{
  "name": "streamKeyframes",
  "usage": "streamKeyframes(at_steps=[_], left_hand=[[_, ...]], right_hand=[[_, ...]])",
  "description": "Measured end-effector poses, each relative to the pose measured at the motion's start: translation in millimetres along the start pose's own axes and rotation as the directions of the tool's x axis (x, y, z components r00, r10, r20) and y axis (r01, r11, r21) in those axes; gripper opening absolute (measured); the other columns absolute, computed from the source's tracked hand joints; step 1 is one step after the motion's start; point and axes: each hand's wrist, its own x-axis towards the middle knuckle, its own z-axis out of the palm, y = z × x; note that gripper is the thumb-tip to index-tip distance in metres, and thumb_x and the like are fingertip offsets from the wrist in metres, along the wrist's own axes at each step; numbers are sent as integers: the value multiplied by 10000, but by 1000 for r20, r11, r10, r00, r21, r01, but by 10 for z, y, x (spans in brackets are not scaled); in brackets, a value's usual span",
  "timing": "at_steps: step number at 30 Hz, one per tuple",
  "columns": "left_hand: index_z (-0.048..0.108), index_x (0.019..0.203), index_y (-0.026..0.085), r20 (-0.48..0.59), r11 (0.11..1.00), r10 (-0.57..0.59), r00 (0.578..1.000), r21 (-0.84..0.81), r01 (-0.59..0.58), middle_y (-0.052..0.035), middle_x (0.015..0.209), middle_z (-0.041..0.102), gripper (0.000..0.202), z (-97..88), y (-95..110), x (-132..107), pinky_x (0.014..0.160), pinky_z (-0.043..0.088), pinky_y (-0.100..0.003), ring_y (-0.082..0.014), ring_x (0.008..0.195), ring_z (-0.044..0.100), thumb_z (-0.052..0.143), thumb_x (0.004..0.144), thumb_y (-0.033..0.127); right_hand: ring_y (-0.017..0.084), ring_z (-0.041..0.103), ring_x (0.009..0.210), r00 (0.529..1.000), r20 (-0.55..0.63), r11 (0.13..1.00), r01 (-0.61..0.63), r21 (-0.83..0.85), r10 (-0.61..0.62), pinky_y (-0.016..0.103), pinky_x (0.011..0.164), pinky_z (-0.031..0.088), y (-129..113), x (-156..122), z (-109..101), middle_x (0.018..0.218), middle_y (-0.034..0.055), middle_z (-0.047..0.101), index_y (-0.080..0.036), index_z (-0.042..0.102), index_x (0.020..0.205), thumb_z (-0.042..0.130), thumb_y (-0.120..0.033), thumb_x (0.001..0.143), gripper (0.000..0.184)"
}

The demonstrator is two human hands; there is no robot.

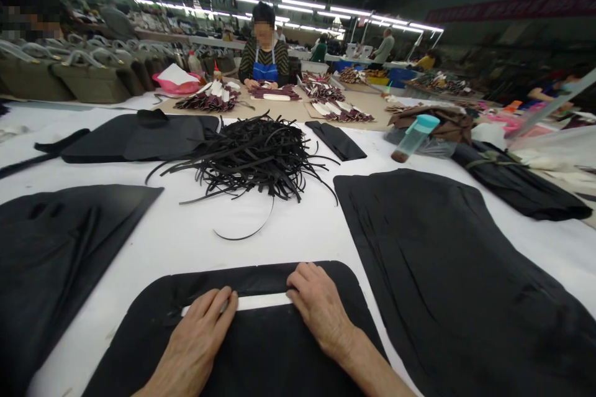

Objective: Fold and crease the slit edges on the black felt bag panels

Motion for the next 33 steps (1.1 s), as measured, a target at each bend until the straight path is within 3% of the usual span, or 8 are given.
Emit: streamKeyframes(at_steps=[9, 18, 27, 33], left_hand=[[597, 1164, 97, -22, 986, 88, 996, 147, -84, -87, 1159, 614, 523, -17, 44, 1, 925, 468, -326, -243, 1054, 530, 402, 705, -62], [576, 1194, 75, 16, 974, 76, 997, 215, -78, -102, 1045, 626, 497, -106, 130, 11, 886, 492, -349, -255, 973, 549, 466, 723, -36], [491, 1293, 198, 72, 977, 53, 996, 202, -66, -103, 971, 586, 587, -179, 245, 114, 773, 493, -396, -264, 870, 547, 521, 733, 23], [347, 1359, 395, 155, 960, 11, 988, 275, -53, -74, 788, 565, 652, -201, 387, 275, 579, 429, -358, -246, 655, 546, 475, 807, 72]], right_hand=[[174, 468, 819, 999, 21, 993, -33, -111, 35, 306, 757, 335, 88, -80, -63, 854, 13, 543, -187, 549, 801, 473, -150, 921, 146], [219, 525, 853, 958, 109, 929, -222, -298, 264, 340, 751, 322, -111, 63, -141, 893, 51, 607, -179, 601, 826, 441, -156, 911, 183], [235, 574, 837, 951, 139, 919, -219, -329, 276, 330, 707, 333, -111, 159, -180, 867, 74, 651, -158, 641, 805, 469, -130, 873, 187], [214, 591, 830, 953, 130, 924, -223, -312, 274, 298, 705, 353, -63, 156, -163, 860, 70, 661, -163, 645, 798, 496, -140, 852, 160]])
